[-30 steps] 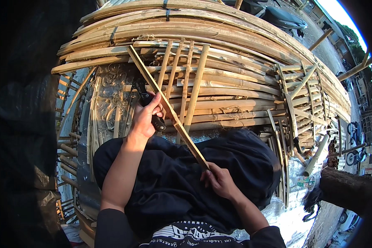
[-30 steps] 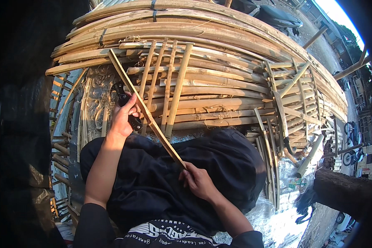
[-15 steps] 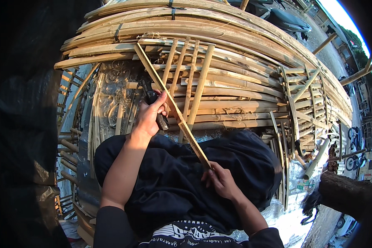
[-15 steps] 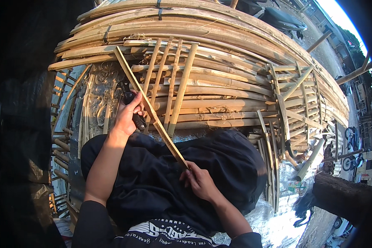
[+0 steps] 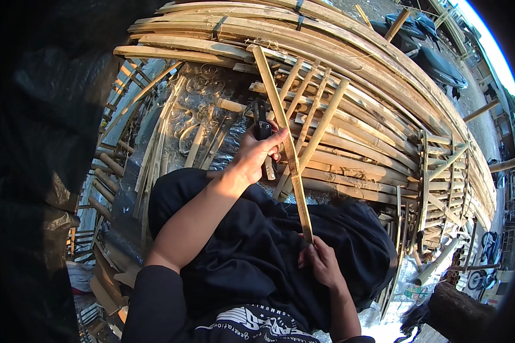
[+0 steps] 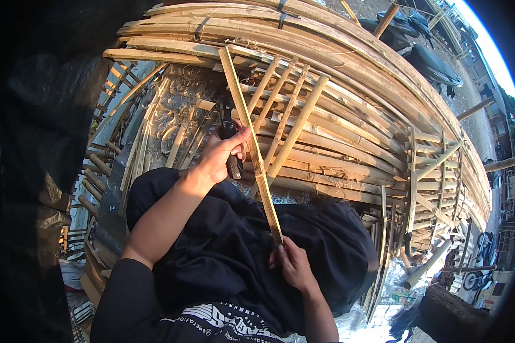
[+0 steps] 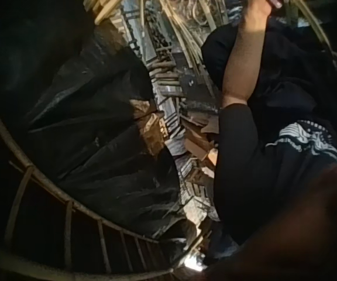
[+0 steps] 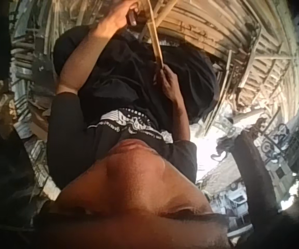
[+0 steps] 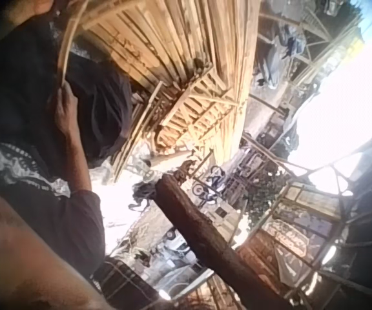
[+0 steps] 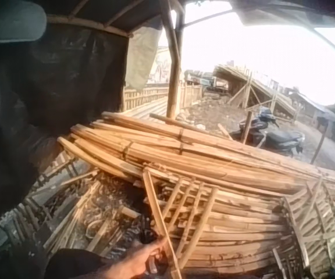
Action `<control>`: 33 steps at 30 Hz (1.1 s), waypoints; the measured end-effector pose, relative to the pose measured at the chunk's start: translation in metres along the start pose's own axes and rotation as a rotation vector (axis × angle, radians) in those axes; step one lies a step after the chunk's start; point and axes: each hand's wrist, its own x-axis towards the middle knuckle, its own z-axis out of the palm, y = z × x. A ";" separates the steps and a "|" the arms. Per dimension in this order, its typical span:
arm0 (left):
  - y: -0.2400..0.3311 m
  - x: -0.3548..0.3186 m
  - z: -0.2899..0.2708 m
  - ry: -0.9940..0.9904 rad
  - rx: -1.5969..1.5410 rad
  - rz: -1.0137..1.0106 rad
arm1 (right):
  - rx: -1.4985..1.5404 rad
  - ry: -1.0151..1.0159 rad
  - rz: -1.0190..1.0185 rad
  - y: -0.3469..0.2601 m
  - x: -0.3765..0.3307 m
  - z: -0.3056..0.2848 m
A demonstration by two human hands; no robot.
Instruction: The person constructs a lattice structure from bamboo slats by weaving thin strips through wider slats and securing them with a tool.
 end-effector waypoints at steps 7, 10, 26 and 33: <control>0.002 -0.001 0.005 -0.001 -0.002 -0.015 | -0.058 0.025 0.003 -0.004 0.004 -0.004; -0.001 0.002 0.004 0.027 -0.010 -0.036 | -0.085 0.021 0.001 -0.005 0.003 -0.008; -0.012 0.015 -0.009 0.081 -0.011 -0.163 | -0.166 -0.050 -0.069 -0.006 -0.006 -0.012; -0.017 0.014 -0.001 0.084 0.018 -0.194 | -0.129 -0.045 -0.050 -0.007 -0.007 -0.014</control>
